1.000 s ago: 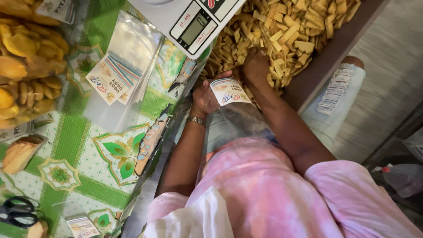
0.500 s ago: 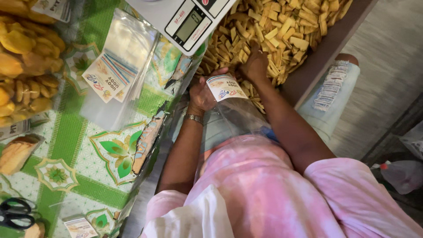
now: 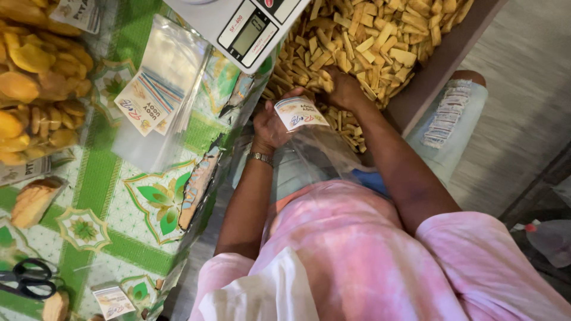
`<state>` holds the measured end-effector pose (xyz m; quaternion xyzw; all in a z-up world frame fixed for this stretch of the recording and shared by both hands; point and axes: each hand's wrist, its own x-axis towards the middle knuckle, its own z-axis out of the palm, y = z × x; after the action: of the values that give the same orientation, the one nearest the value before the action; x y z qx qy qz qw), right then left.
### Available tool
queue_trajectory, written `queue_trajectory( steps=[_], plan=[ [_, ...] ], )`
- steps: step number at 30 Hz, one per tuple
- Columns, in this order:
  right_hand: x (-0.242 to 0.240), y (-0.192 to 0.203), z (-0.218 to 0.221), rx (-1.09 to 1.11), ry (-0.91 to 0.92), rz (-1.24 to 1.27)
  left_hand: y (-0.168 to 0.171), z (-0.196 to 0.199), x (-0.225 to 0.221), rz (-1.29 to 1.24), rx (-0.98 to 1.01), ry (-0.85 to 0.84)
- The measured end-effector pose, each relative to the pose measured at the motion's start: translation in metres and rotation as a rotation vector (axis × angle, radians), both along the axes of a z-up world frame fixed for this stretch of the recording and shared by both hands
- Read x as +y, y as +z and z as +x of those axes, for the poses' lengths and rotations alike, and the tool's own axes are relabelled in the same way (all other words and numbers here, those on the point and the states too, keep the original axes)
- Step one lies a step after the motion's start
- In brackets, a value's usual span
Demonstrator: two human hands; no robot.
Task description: The person scoops rectangular snack pieces from a large bin into a clear plastic bag, places the bag on a digital scale to weigh it, and then sets the filled bag aside. The person repeats this process multiple times, handling the snack pieces and bags by hand.
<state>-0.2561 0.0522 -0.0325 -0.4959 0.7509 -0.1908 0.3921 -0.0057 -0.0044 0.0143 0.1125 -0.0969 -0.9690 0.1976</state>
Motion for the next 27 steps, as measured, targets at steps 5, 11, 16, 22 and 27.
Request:
queue_trajectory(
  steps=[5, 11, 16, 22, 27],
  plan=[
    [0.009, 0.009, -0.017, -0.577, -0.333, -0.005, 0.006, -0.009, -0.003, -0.009, 0.012, 0.038],
    [0.043, 0.068, -0.075, -1.132, -0.509, -0.091, 0.018, -0.018, 0.001, -0.084, -0.139, 0.179],
    [0.073, 0.182, -0.12, -1.145, -0.387, -0.543, 0.021, -0.021, 0.003, -0.145, -0.251, 0.254],
    [0.076, 0.263, -0.081, -0.359, -0.005, -0.287, 0.028, -0.028, 0.002, -0.197, -0.251, 0.247],
    [0.067, 0.278, -0.059, 0.073, 0.121, -0.107, 0.046, -0.029, 0.0, -0.234, -0.239, 0.206]
  ],
)
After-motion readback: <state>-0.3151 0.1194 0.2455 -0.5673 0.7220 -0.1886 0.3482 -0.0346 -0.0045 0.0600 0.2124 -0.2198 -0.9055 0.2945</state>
